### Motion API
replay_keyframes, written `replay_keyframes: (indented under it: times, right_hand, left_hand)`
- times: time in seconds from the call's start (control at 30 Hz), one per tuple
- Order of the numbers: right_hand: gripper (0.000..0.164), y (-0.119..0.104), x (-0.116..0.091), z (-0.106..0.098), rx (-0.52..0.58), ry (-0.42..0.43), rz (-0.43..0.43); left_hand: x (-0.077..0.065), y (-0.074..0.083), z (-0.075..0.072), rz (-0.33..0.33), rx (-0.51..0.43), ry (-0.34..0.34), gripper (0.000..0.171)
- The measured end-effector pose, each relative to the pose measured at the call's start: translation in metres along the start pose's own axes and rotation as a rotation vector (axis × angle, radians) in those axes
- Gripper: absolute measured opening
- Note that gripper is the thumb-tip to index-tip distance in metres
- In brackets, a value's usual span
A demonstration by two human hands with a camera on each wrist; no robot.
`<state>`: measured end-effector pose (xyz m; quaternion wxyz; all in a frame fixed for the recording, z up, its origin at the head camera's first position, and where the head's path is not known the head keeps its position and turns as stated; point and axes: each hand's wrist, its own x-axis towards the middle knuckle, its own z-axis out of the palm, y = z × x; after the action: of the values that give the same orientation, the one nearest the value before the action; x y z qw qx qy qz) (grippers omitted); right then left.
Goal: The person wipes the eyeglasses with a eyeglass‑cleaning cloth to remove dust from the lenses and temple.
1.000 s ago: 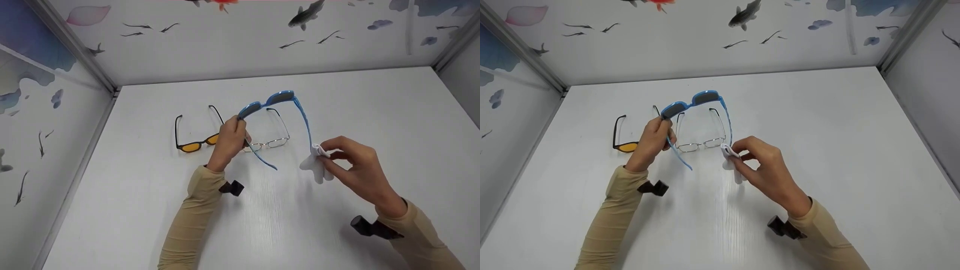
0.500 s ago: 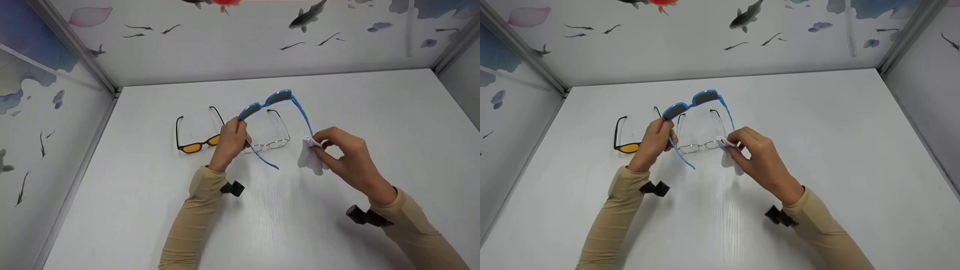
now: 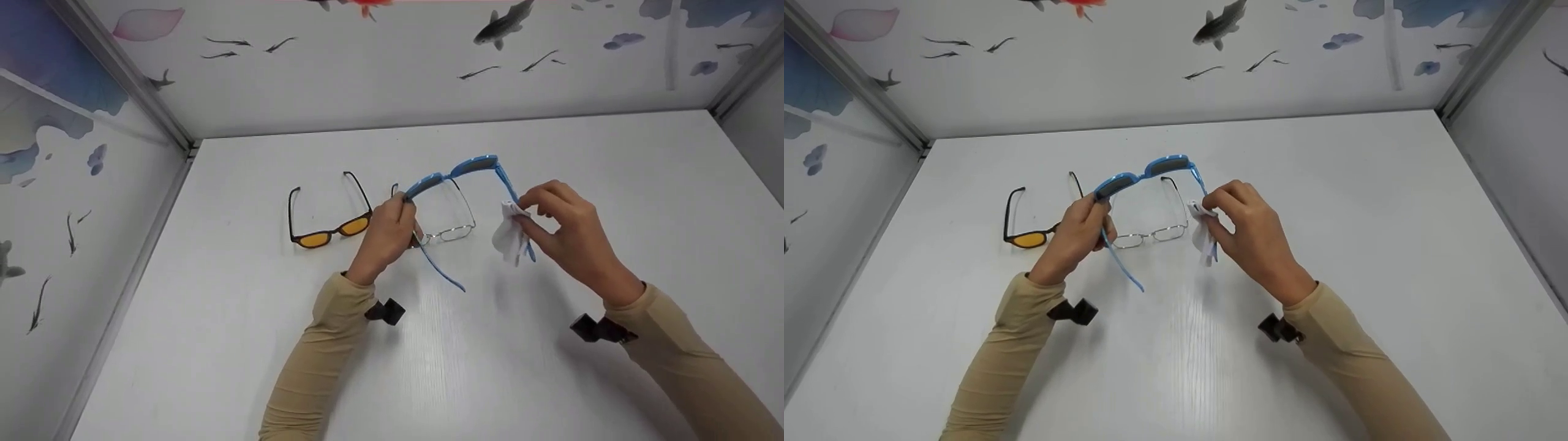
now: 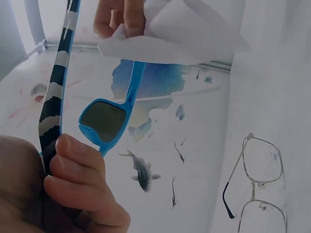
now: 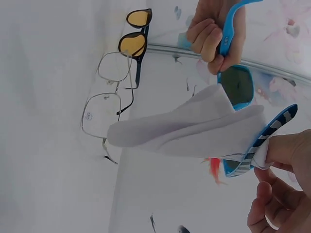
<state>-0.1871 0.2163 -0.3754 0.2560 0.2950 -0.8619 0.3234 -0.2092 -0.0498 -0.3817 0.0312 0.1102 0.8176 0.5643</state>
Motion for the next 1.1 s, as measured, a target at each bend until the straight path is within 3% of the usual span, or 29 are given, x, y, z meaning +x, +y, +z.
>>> replay_keyframes:
  times: [0.17, 0.33, 0.5, 0.67, 0.87, 1.1]
  right_hand:
    - [0.028, 0.012, 0.008, 0.001, -0.127, -0.010, -0.095]
    - [0.028, 0.021, 0.020, 0.000, -0.231, -0.032, -0.195]
    - [0.033, 0.022, 0.028, -0.001, -0.253, -0.084, -0.219]
    - [0.037, 0.019, 0.033, 0.000, -0.242, -0.115, -0.216]
    - [0.033, 0.017, 0.034, 0.002, -0.243, -0.090, -0.216]
    - [0.032, 0.016, 0.033, 0.004, -0.245, -0.068, -0.238]
  left_hand:
    - [-0.002, 0.002, 0.000, 0.000, -0.015, -0.070, 0.023]
    - [-0.002, 0.002, -0.002, -0.044, -0.068, -0.170, 0.022]
    - [-0.002, 0.004, -0.008, -0.109, -0.095, -0.298, 0.021]
    - [-0.001, 0.004, -0.013, -0.134, -0.122, -0.426, 0.019]
    - [0.000, 0.000, -0.016, -0.131, -0.224, -0.436, 0.016]
    - [-0.001, -0.004, -0.018, -0.172, -0.232, -0.434, 0.017]
